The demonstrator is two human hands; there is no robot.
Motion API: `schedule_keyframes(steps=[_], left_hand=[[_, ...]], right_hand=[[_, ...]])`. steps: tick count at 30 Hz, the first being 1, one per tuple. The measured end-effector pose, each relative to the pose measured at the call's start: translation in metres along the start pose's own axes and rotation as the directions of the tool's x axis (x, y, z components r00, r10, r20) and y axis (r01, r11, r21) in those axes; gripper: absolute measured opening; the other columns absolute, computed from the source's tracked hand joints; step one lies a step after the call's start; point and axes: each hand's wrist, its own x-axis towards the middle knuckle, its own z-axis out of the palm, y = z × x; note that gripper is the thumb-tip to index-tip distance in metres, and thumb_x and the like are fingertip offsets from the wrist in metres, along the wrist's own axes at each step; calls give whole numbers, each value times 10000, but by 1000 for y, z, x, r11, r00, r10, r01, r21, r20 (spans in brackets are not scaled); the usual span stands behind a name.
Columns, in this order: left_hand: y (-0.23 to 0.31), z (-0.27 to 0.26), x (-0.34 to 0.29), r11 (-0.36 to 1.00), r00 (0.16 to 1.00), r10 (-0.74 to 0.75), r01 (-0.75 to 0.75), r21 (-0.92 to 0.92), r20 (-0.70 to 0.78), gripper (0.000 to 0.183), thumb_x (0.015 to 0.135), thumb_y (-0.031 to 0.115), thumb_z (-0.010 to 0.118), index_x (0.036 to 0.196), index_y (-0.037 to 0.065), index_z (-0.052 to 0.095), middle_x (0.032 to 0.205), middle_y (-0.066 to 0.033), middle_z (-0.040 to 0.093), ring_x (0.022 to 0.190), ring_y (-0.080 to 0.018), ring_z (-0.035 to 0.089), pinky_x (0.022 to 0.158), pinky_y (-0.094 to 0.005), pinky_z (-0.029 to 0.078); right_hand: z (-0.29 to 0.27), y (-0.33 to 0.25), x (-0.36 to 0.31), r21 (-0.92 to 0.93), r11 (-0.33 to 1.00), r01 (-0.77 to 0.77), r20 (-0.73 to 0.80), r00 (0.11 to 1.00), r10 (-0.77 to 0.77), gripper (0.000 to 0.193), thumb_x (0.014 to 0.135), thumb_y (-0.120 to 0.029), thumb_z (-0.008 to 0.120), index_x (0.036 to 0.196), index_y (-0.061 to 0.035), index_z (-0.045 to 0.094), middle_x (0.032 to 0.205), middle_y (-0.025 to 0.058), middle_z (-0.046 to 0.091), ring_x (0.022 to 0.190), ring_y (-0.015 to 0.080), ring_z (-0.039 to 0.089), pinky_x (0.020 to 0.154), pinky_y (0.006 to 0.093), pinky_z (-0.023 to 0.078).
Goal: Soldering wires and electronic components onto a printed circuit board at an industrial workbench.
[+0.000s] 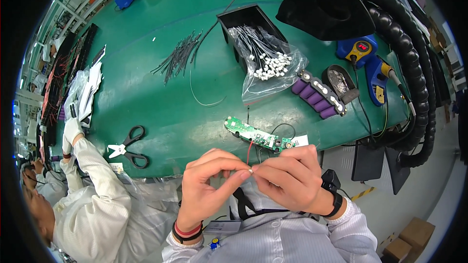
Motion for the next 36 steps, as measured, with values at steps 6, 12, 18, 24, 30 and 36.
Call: schedule_keyframes(steps=[6, 12, 18, 24, 30, 36], left_hand=[[-1, -1, 9, 996, 997, 71, -74, 55, 43, 129, 797, 0, 790, 916, 35, 756, 866, -49, 698, 734, -137, 564, 644, -269, 437], [-11, 0, 20, 956, 944, 282, -261, 134, -172, 273, 867, 73, 706, 1131, 6, 692, 1241, -145, 586, 1096, -249, 576, 872, -327, 470], [-33, 21, 44, 959, 926, 267, -227, 170, -266, 419, 882, 72, 704, 1282, 5, 600, 1292, -144, 580, 1216, -271, 544, 1039, -383, 413], [-35, 30, 47, 961, 955, 127, -186, -206, -268, 472, 885, -23, 691, 1326, -63, 524, 1225, -144, 593, 1181, -212, 575, 1068, -347, 411], [-42, 32, 49, 948, 959, 110, -180, -263, -261, 482, 883, -28, 690, 1331, -65, 517, 1204, -140, 597, 1173, -213, 577, 1064, -348, 418], [-49, 29, 49, 957, 959, 165, -213, -197, -231, 466, 942, -10, 641, 1380, -39, 486, 1233, -130, 599, 1016, -110, 577, 890, -239, 474]], right_hand=[[-3, 0, 8, -2, 999, -38, 28, 999, 39, 286, 622, -75, 822, 894, -100, 741, 859, -38, 668, 758, 173, 570, 661, 310, 381], [-7, 3, 19, 30, 994, -103, 58, 993, 102, 294, 599, -48, 819, 876, -103, 736, 837, -22, 673, 763, 194, 588, 651, 319, 391], [-7, 5, 27, 4, 983, -183, 61, 981, 182, 283, 576, 2, 799, 830, -97, 724, 768, -25, 645, 727, 201, 569, 654, 317, 393], [-12, 7, 40, -21, 965, -260, 108, 959, 261, 229, 627, 47, 769, 822, -54, 703, 705, 10, 629, 685, 199, 552, 664, 307, 415], [-21, 12, 47, -126, 938, -322, 246, 906, 344, 114, 714, 43, 725, 806, -8, 680, 720, 27, 644, 695, 147, 574, 679, 274, 450], [-27, 7, 61, -206, 886, -416, 345, 816, 463, 85, 732, 7, 724, 801, -6, 675, 717, 22, 656, 685, 108, 585, 671, 249, 451]])
